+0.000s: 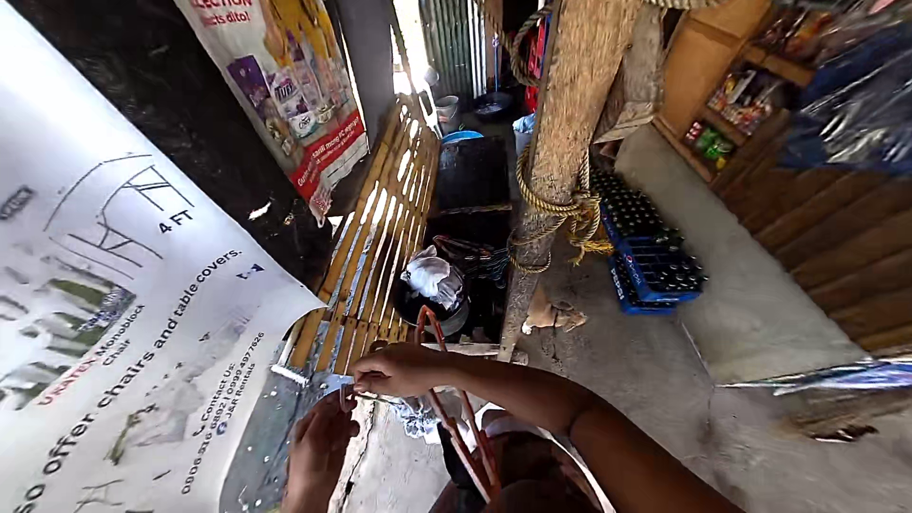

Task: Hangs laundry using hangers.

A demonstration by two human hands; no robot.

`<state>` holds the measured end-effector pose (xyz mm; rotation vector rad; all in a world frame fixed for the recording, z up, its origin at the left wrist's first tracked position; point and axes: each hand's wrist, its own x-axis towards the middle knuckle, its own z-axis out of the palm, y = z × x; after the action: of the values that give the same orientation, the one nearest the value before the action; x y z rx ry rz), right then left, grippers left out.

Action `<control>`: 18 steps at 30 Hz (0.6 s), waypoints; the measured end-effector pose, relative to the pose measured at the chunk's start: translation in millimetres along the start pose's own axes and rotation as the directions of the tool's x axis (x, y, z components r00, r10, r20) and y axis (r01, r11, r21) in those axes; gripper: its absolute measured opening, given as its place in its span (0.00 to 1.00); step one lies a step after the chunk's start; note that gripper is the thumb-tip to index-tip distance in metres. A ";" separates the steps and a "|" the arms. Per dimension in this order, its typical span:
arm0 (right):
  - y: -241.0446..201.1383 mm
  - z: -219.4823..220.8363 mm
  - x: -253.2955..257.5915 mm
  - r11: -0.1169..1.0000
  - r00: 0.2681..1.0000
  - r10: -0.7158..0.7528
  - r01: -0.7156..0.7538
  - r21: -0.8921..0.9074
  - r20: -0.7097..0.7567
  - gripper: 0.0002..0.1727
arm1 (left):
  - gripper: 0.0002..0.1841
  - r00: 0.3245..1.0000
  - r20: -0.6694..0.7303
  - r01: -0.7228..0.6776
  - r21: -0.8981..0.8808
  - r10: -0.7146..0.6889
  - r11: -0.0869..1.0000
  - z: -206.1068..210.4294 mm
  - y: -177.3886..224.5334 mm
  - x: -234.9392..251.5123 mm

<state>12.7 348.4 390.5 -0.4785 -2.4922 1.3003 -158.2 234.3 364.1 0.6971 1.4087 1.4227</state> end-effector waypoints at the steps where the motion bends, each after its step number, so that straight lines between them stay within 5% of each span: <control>1: 0.9 -0.6 -0.2 0.999 0.999 0.028 -0.028 -0.018 0.027 0.18 | 0.22 1.000 -0.007 0.000 -0.061 0.000 0.998 -0.2 -5.2 1.6; 5: 10.0 6.2 -1.3 0.996 0.995 0.077 -0.074 -0.047 0.056 0.18 | 0.20 0.997 0.051 -0.054 -0.040 0.056 0.998 -0.9 -18.7 -0.6; 9: 9.3 19.5 -3.5 0.994 0.991 0.104 -0.101 -0.039 0.079 0.19 | 0.10 0.993 0.102 -0.086 0.291 0.058 0.953 -8.9 -20.1 -4.9; 14: 2.5 32.8 -1.7 0.992 0.985 0.092 -0.078 -0.097 0.148 0.19 | 0.08 0.972 0.223 -0.213 0.712 0.072 0.669 -20.0 -23.6 -8.2; 18: 1.3 33.2 -1.2 0.991 0.990 0.058 -0.043 -0.124 0.127 0.19 | 0.09 0.906 0.361 -0.423 0.759 0.221 0.495 -24.8 -25.1 -9.3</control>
<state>0.8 324.3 371.1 -0.5027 -2.6953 1.2402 -171.3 212.2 338.1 1.7696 1.8163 0.8014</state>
